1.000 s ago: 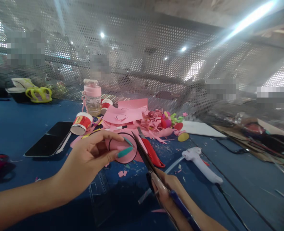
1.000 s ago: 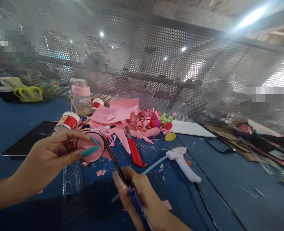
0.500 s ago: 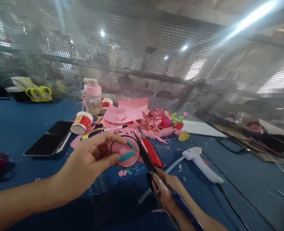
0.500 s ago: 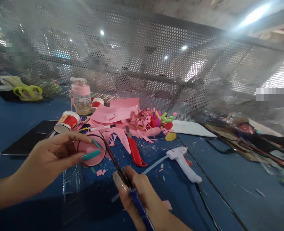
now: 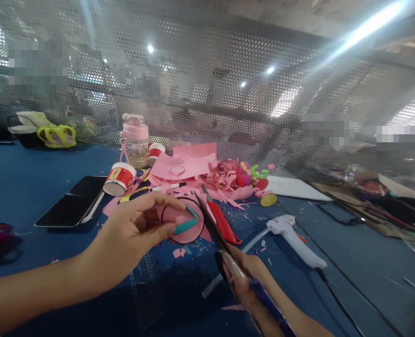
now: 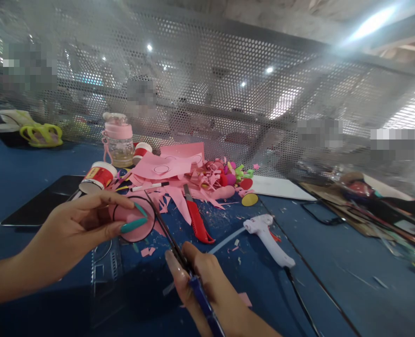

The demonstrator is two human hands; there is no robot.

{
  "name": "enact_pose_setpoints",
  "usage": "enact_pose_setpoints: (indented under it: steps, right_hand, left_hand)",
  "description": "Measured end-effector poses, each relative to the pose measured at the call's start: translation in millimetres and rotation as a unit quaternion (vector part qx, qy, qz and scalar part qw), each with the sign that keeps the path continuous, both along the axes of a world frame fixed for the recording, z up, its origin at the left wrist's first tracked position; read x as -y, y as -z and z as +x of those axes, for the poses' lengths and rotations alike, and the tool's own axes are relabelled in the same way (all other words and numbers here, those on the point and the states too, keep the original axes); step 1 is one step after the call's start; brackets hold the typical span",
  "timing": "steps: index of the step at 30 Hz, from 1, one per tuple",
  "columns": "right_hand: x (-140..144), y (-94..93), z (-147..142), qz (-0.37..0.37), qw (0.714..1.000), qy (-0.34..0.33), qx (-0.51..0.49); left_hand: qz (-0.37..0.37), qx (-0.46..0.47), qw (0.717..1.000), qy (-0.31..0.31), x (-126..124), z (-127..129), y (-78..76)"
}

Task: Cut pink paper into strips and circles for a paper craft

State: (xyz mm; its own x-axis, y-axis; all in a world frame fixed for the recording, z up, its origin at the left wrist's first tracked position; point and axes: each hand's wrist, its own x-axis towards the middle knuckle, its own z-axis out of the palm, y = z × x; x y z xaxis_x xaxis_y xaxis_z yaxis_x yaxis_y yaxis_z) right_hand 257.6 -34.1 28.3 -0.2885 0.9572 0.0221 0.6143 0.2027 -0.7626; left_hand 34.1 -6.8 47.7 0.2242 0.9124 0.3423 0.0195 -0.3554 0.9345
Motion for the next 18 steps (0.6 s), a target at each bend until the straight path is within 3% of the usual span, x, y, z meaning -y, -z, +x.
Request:
enact_pose_setpoints:
  steps: [11,18]
  right_hand:
    - [0.8,-6.0,-6.8,0.023,1.0,0.009,0.007]
    - [0.6,-2.5,-4.8,0.02,1.0,0.015,0.017]
  left_hand:
    - [0.002,-0.013,1.0,-0.009,-1.3,-0.3,0.8]
    - [0.016,-0.038,0.998,-0.05,-0.5,-1.2,0.7]
